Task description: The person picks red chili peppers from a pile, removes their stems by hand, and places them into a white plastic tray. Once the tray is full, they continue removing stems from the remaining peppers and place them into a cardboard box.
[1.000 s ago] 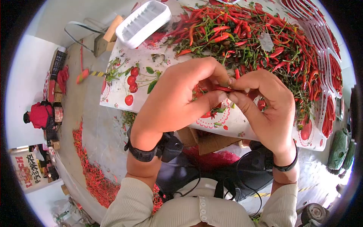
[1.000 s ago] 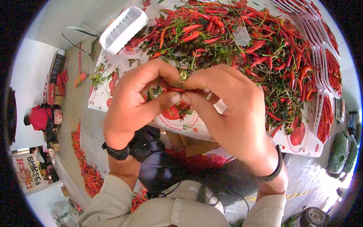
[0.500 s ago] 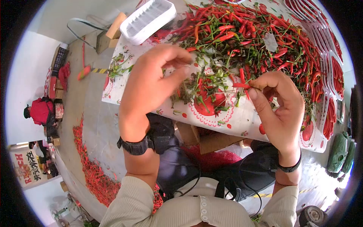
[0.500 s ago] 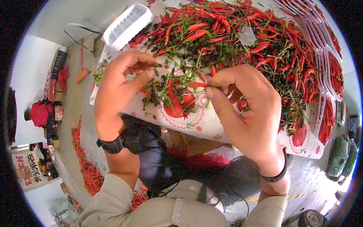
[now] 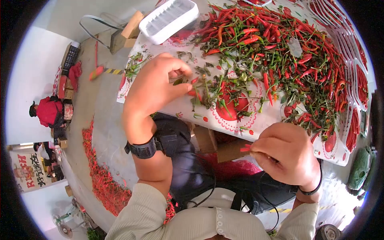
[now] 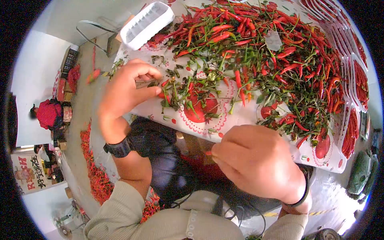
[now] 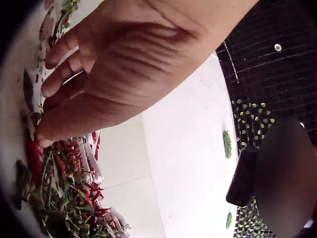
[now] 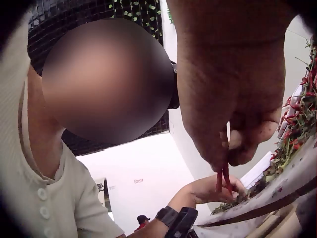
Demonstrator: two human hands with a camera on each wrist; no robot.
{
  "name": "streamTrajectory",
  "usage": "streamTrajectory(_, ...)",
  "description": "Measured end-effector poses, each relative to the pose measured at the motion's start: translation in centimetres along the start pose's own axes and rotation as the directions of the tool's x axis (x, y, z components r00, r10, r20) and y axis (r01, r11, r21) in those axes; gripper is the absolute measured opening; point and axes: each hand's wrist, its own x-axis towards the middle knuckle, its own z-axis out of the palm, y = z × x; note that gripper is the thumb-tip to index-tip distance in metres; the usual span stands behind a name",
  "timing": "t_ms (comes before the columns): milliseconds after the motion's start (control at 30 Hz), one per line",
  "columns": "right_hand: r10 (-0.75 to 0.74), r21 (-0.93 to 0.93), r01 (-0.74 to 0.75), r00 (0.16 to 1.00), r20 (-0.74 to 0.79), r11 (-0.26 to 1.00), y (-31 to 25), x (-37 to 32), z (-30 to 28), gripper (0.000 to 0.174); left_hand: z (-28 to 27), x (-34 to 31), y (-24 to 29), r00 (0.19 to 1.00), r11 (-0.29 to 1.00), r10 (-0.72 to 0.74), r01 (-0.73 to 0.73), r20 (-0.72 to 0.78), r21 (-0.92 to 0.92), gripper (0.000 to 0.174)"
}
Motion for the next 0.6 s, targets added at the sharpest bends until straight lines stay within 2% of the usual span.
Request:
streamTrajectory(167,-0.023,-0.094,0.031,0.996,0.086,0.995,0.4,-0.3,0.1,0.011,-0.5,-0.3,0.0,0.998,0.998,0.058,-0.058,-0.014,-0.018,0.029)
streamTrajectory(300,0.016,-0.066,-0.011,0.998,0.069,0.998,0.6,-0.3,0.3,0.013,-0.8,-0.7,1.2,0.993,0.992,0.091,-0.097,0.081,0.075,0.028)
streamTrajectory(400,0.037,-0.052,-0.034,0.997,0.063,0.998,0.8,-0.1,0.2,0.014,-0.3,-0.5,0.9,0.994,0.992,0.071,-0.079,0.084,0.094,0.026)
streamTrajectory(500,0.047,-0.064,-0.044,0.998,0.042,0.997,1.1,0.0,0.2,0.016,0.0,-0.5,0.2,0.984,0.98,0.167,-0.173,0.063,0.098,0.025)
streamTrajectory(600,0.053,-0.059,-0.052,0.999,0.007,0.997,1.4,0.0,0.4,0.014,-0.8,-0.7,1.4,1.0,0.996,0.02,-0.02,0.008,0.087,0.019)
